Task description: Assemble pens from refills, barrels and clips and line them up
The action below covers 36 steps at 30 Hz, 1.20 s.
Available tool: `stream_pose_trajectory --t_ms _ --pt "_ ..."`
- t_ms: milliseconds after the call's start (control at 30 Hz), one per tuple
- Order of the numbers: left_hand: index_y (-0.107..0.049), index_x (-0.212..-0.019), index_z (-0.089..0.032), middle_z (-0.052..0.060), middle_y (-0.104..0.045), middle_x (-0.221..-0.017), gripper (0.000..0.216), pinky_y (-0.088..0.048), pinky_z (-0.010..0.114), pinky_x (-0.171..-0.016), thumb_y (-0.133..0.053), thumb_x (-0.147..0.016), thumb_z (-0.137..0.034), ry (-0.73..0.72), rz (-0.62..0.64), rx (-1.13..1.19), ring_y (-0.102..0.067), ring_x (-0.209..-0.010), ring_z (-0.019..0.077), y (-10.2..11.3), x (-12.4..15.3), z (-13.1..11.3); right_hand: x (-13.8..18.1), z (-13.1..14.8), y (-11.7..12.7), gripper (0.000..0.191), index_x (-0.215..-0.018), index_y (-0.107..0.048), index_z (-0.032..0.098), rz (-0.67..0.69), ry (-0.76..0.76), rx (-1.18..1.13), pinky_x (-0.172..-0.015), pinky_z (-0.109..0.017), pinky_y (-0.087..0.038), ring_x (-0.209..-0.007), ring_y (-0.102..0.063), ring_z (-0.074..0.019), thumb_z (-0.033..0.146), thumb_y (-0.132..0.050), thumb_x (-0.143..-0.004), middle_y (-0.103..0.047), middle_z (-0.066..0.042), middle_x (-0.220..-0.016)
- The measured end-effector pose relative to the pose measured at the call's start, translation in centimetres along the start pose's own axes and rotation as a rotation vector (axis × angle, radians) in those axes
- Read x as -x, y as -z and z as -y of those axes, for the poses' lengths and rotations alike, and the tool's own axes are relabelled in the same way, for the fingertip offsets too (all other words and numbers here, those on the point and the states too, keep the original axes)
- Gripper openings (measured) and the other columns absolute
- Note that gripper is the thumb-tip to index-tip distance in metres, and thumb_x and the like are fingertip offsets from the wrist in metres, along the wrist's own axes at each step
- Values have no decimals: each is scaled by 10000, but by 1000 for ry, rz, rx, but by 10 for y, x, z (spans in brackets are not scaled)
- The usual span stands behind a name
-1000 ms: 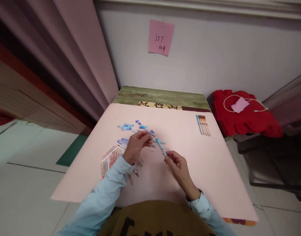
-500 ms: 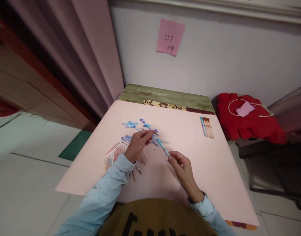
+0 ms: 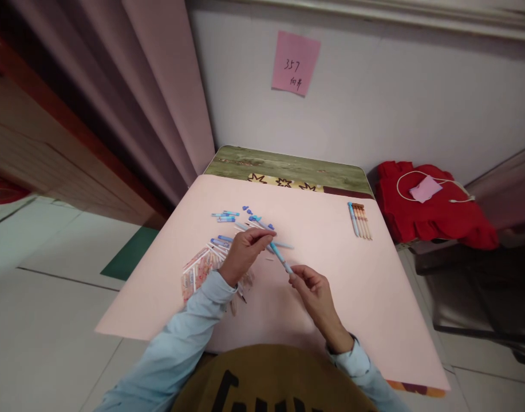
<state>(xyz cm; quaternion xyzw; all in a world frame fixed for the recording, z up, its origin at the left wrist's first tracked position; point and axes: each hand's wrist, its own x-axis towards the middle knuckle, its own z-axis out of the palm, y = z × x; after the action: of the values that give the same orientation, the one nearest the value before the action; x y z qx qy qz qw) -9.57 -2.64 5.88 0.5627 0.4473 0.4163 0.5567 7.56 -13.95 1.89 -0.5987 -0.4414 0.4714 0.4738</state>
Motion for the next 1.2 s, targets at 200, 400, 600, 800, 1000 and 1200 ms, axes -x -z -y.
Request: stream_pose_trajectory --t_ms 200,400,600,800,1000,1200 --pt "-791 -883 -176 52 -704 -770 241 -391 246 -575 -732 -745 -365 31 26 19 -520 -641 133 -1 -1 -2 3 -8 -3 369 -1020 -691 189 53 -44 -87 -632 -254 -450 -688 -564 -149 477 -720 -791 -652 -24 -773" --pt "-774 -863 -154 42 -686 -741 256 -426 249 -599 -744 -735 -375 72 64 42 -540 -640 126 -4 -3 -2 5 -13 -8 297 -874 -676 185 3 -44 -99 -597 -240 -432 -639 -541 -125 454 -750 -772 -644 -12 -746" --pt "-756 -848 -142 14 -634 -677 258 -419 246 -579 -731 -749 -378 71 45 41 -514 -605 109 -13 -3 2 6 -18 -7 273 -880 -660 191 1 -32 -89 -562 -237 -406 -610 -517 -122 444 -719 -798 -637 -7 -740" --pt "-749 -850 -141 16 -652 -695 267 -428 244 -578 -761 -716 -371 93 50 72 -527 -600 105 -18 -4 -3 4 -14 -2 236 -842 -663 198 -47 -6 89 -560 -230 -402 -615 -528 -124 433 -682 -823 -639 -3 -733" --pt "-733 -891 -130 22 -643 -721 350 -442 240 -571 -751 -733 -441 89 26 111 -541 -602 104 -23 -7 -6 3 -14 1 235 -852 -704 193 -157 106 175 -584 -244 -434 -597 -521 -126 424 -667 -828 -653 -10 -736" --pt "-684 -996 -139 34 -625 -768 453 -453 246 -568 -523 -896 -550 63 -69 128 -568 -634 119 -32 13 16 -3 -18 10 257 -895 -732 190 -256 116 173 -636 -255 -468 -659 -569 -149 430 -665 -832 -686 -24 -761"
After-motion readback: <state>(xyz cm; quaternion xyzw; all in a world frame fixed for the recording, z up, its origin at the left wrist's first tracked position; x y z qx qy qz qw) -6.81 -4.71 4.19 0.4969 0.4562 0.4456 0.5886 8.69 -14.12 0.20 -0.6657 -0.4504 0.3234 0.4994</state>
